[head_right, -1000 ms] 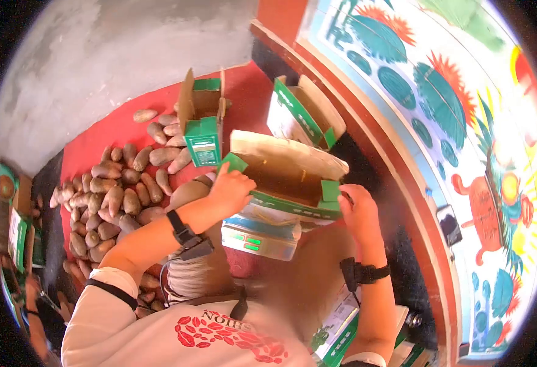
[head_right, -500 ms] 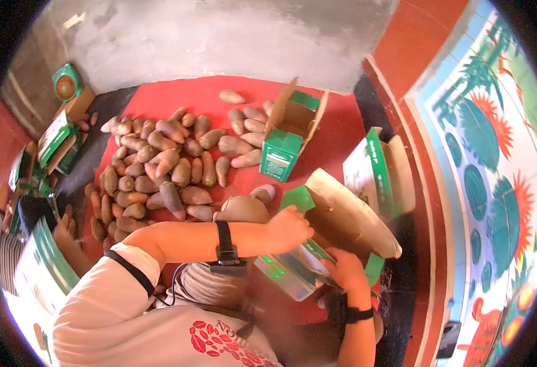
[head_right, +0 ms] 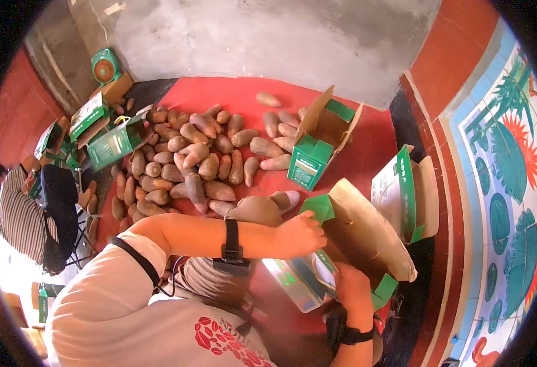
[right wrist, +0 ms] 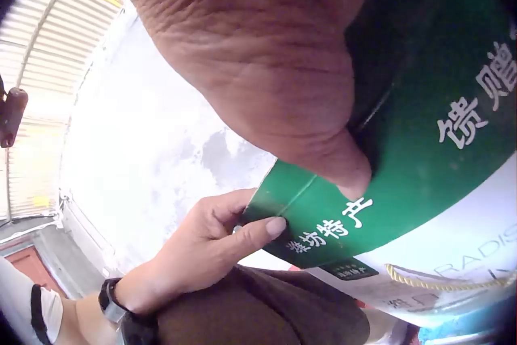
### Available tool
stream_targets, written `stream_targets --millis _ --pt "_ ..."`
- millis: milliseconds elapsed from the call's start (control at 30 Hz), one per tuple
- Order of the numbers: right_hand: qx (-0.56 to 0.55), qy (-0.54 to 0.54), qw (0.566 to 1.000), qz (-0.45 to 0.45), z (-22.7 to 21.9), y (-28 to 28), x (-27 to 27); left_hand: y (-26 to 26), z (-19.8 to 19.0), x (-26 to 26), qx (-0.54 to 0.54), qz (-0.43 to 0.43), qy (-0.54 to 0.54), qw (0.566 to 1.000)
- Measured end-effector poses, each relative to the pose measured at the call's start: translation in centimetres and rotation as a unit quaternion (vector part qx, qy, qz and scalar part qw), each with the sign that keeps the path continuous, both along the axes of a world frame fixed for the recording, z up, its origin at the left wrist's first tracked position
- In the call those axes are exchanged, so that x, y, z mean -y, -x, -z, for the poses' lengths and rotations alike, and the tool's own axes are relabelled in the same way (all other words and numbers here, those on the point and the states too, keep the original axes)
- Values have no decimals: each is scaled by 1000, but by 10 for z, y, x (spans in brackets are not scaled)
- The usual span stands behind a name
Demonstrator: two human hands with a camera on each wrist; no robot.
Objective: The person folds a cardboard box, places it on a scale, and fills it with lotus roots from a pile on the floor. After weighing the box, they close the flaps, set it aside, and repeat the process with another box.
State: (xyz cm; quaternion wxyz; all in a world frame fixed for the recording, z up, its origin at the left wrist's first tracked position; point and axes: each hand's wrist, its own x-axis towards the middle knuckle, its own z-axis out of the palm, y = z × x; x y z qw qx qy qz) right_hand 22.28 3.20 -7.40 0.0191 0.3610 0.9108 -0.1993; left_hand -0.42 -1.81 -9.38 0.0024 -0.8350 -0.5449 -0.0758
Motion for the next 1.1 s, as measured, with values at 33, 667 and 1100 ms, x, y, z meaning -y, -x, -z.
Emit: stream_targets --millis 33,667,1100 --pt "3 -4 1000 -1 1 0 -1 1 1 1 11 3 -18 1000" --pt "11 3 1000 -1 -6 3 -3 82 -61 25 228 -72 -250 938" --pt "2 42 998 37 -18 12 1 279 139 169 52 -533 181 825"
